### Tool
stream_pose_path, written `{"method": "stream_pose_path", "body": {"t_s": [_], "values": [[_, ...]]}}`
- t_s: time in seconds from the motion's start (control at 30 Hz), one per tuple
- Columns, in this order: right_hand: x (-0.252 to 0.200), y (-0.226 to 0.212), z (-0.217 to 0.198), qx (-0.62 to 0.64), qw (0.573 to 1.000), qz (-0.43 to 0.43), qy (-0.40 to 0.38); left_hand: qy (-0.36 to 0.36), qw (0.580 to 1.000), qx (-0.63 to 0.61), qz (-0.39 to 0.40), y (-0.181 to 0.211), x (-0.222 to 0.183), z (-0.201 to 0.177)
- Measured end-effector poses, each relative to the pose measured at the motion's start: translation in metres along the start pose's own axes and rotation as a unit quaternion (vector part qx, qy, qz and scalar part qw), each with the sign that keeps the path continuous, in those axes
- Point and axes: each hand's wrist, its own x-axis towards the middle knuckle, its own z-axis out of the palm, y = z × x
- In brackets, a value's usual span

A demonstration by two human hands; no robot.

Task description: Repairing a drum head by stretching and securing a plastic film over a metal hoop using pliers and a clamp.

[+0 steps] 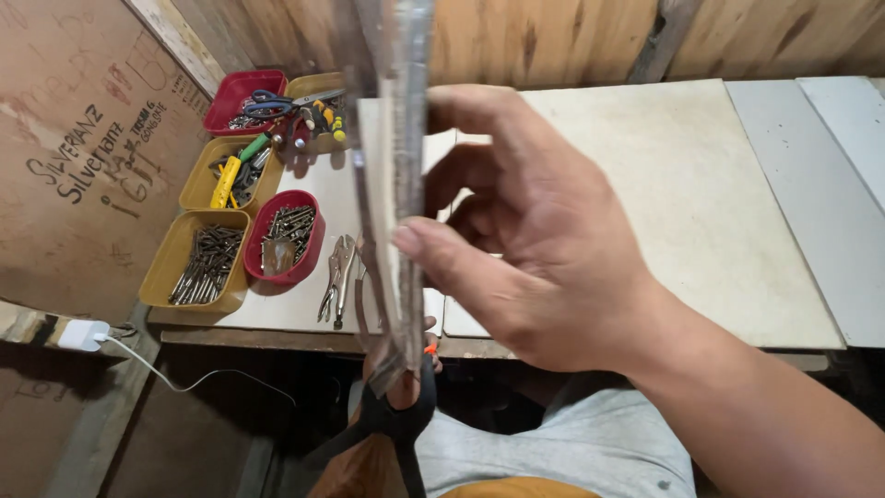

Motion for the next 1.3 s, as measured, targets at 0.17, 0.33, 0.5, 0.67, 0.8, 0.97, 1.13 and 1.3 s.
{"method": "stream_pose_path", "body": {"t_s": [0.17, 0.33, 0.5, 0.67, 0.8, 0.97, 1.13, 1.3], "values": [[0.009, 0.002, 0.007, -0.005, 1.000, -0.001, -0.016, 0.238, 0.967, 0.087, 0.023, -0.001, 0.017, 0.034], [0.012, 0.004, 0.010, -0.007, 1.000, 0.020, -0.013, 0.243, 0.966, 0.087, 0.018, 0.001, 0.017, 0.032], [0.013, 0.005, 0.011, -0.010, 1.000, 0.023, -0.010, 0.252, 0.964, 0.087, 0.008, 0.001, 0.015, 0.029], [0.014, 0.005, 0.011, -0.015, 1.000, 0.025, -0.013, 0.264, 0.960, 0.087, -0.004, 0.001, 0.015, 0.028], [0.014, 0.005, 0.013, -0.001, 0.999, 0.032, -0.012, 0.262, 0.962, 0.080, 0.012, -0.008, 0.031, 0.052], [0.013, 0.006, 0.015, 0.003, 0.999, 0.036, -0.013, 0.399, 0.907, 0.126, 0.055, -0.016, 0.028, 0.053], [0.013, 0.007, 0.016, 0.006, 0.999, 0.035, -0.011, 0.347, 0.930, 0.106, 0.059, -0.018, 0.015, 0.038], [0.012, 0.004, 0.014, -0.008, 1.000, 0.025, -0.012, 0.294, 0.950, 0.086, 0.063, -0.018, 0.003, 0.023]]}}
